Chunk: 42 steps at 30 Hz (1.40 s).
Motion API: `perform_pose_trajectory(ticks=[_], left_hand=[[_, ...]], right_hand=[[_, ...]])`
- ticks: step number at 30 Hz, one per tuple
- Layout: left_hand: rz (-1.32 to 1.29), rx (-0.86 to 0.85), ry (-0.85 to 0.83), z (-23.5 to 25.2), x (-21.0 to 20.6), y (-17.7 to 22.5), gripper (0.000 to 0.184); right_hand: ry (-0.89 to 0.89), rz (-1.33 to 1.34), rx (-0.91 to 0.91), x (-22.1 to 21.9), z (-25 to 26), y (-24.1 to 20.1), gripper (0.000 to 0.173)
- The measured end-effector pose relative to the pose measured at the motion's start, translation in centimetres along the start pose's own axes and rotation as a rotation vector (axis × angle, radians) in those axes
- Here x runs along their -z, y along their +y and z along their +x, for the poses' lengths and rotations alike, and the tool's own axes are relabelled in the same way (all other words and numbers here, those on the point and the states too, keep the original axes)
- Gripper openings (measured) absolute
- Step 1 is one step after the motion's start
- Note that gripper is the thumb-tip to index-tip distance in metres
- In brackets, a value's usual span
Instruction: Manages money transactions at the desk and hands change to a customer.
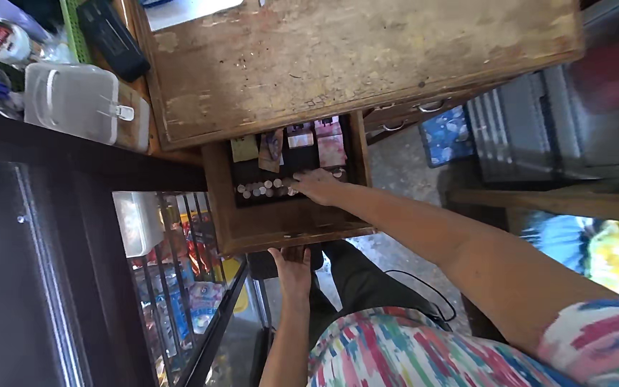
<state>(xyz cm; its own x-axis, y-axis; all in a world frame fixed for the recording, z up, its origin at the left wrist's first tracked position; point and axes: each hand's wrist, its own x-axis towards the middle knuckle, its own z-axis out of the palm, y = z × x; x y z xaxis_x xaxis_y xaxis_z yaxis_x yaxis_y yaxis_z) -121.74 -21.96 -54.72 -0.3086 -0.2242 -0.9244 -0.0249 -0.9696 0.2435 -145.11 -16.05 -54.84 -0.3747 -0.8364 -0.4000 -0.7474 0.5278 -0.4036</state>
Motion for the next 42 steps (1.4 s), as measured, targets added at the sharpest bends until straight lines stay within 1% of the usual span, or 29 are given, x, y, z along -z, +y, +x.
perform_pose_trajectory(ticks=[2,5,8,10,12,13,14,15,17,18,19,20,21,22,25,26,27,28,29,32,35,36,37,40,42], left_hand=[[0.002,-0.002,0.003,0.1,0.1,-0.1,0.069],[0.002,0.000,0.005,0.0,0.1,0.0,0.069],[-0.011,0.000,0.018,0.0,0.0,0.0,0.069],[-0.012,0.002,0.025,-0.1,-0.1,0.0,0.069],[-0.015,0.006,0.023,-0.2,-0.1,0.0,0.068],[-0.016,0.008,0.022,-0.2,-0.1,0.1,0.067],[-0.012,0.007,0.020,-0.2,-0.1,0.1,0.067],[-0.006,0.007,0.018,-0.4,-0.2,0.2,0.067],[-0.003,0.006,0.009,-0.4,-0.1,0.2,0.069],[0.000,0.000,0.009,-0.3,-0.1,0.1,0.068],[0.008,-0.005,0.005,-0.3,-0.1,0.0,0.068],[0.013,-0.007,0.003,-0.2,-0.1,-0.1,0.069],[0.018,-0.008,0.004,-0.1,-0.1,-0.1,0.069],[0.019,-0.008,0.006,-0.1,-0.2,-0.1,0.069],[0.015,-0.013,0.027,-0.3,-0.4,0.0,0.069],[0.012,-0.013,0.035,-0.4,-0.5,0.0,0.068],[0.006,-0.011,0.038,-0.5,-0.6,0.0,0.069],[0.000,-0.009,0.039,-0.5,-0.6,0.0,0.069],[-0.003,-0.011,0.044,-0.5,-0.7,0.0,0.069],[-0.007,-0.016,0.054,-0.6,-1.0,-0.1,0.070],[-0.008,-0.019,0.081,-0.5,-1.3,-0.2,0.072],[-0.007,-0.023,0.088,-0.5,-1.4,-0.2,0.073],[-0.005,-0.029,0.095,-0.5,-1.5,-0.3,0.073],[-0.031,-0.044,0.115,-0.7,-1.8,-0.4,0.072],[-0.050,-0.052,0.122,-0.8,-2.1,-0.4,0.070]], right_hand=[[0.043,-0.008,0.032,-0.3,-0.1,0.1,0.022],[0.015,-0.052,0.020,-0.1,-0.2,-0.3,0.024],[0.035,-0.104,0.021,0.0,0.0,-0.6,0.020],[-0.014,-0.121,0.011,0.4,0.1,-0.9,0.019],[-0.038,-0.048,0.022,0.8,0.1,-0.4,0.019],[-0.029,0.065,0.012,0.9,0.1,0.3,0.020],[-0.032,0.240,-0.030,1.4,0.0,0.8,0.020],[-0.003,0.473,-0.082,1.7,-0.3,1.4,0.019],[0.118,0.979,-0.164,1.2,-0.8,2.7,0.018],[0.115,1.198,-0.185,1.3,-1.1,3.1,0.019],[0.111,1.325,-0.194,1.3,-1.1,3.3,0.019],[0.136,1.319,-0.204,1.0,-1.0,3.2,0.019],[0.182,1.190,-0.209,0.6,-0.6,2.8,0.021],[0.172,0.992,-0.216,0.7,-0.2,2.1,0.023],[-0.051,0.338,-0.265,0.9,0.7,-0.6,0.025],[-0.093,0.188,-0.276,0.8,0.7,-1.5,0.028],[-0.048,0.085,-0.267,-0.1,0.7,-2.1,0.027],[0.044,0.013,-0.253,-1.3,0.8,-2.4,0.024],[0.122,-0.029,-0.245,-2.2,0.8,-2.7,0.019],[0.097,-0.032,-0.288,-1.3,0.8,-4.1,0.013],[-0.071,0.046,-0.339,0.4,1.5,-4.3,0.015],[-0.109,0.051,-0.331,0.8,1.6,-4.1,0.015],[-0.106,0.039,-0.290,0.9,1.6,-3.9,0.015],[-0.038,-0.008,-0.054,-0.6,1.1,-2.0,0.017],[-0.086,-0.006,0.028,-1.0,0.9,-0.9,0.023]])
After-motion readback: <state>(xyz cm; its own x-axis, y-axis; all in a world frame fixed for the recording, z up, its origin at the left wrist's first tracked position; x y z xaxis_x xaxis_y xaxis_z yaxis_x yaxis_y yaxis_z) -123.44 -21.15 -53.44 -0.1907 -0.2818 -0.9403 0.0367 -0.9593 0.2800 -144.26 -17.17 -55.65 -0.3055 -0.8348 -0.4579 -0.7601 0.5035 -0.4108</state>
